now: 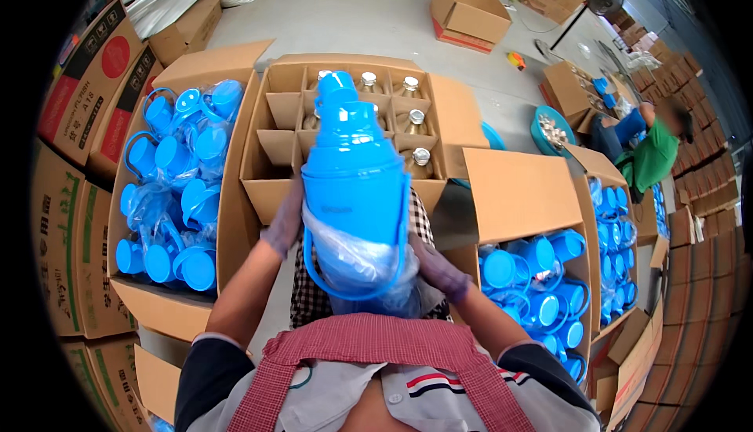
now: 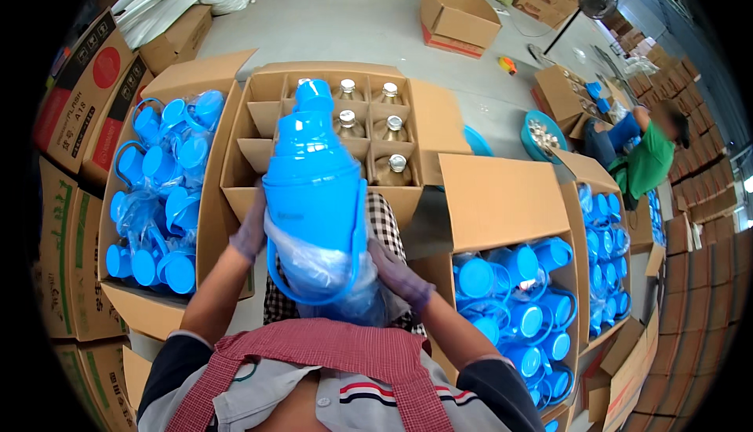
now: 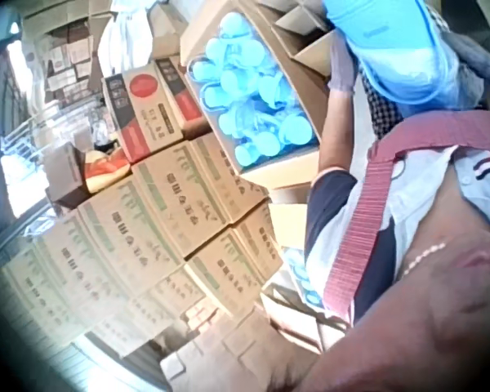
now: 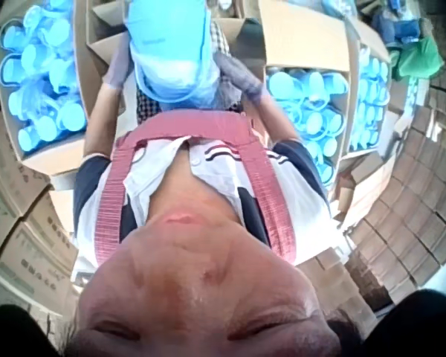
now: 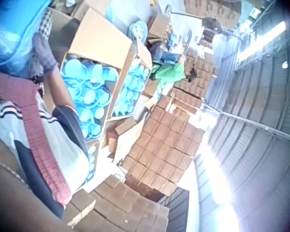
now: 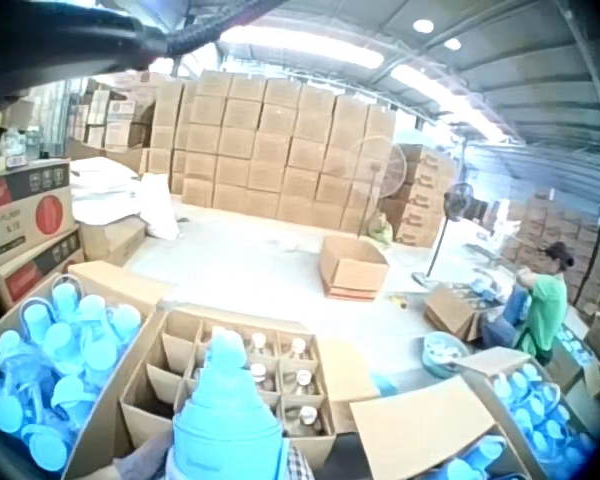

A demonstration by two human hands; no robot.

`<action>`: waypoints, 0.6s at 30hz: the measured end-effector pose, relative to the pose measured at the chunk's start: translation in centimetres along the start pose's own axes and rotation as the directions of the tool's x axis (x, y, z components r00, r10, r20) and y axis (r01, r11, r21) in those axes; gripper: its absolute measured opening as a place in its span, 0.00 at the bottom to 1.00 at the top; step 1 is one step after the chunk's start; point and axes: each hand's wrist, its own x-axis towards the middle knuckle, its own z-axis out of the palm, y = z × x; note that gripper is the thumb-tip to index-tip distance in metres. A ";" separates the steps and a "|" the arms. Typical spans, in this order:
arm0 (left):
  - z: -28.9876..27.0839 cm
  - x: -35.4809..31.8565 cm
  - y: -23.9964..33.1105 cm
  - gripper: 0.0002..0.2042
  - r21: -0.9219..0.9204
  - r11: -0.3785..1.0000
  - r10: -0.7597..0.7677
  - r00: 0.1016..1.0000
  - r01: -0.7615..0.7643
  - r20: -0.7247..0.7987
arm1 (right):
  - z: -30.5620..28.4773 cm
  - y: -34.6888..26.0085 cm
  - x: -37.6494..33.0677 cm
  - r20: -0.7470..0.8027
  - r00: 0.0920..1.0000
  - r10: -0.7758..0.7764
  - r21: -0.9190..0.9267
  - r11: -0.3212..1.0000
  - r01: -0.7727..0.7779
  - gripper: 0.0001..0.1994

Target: The person assembles blue plastic pitchers by inserting stainless steel inner containers into the plastic shells and screwing on the lids. They then place the completed units into a cardboard box.

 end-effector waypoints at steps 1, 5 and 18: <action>-0.9 -0.6 0.5 0.29 0.241 0.971 -0.016 1.000 0.011 0.017 | -2.9 0.0 -1.0 0.041 0.995 -0.090 -0.193 0.976 0.096 0.25; 0.2 1.8 10.2 0.29 0.176 0.981 0.122 0.965 -0.081 -0.234 | -12.8 -6.6 -0.1 -0.454 0.733 -0.506 0.316 0.678 0.664 0.24; 3.7 19.7 7.9 0.34 0.006 0.975 -0.224 0.973 0.224 0.051 | -8.7 -15.1 16.1 -0.071 0.675 -0.734 -0.209 0.673 0.710 0.26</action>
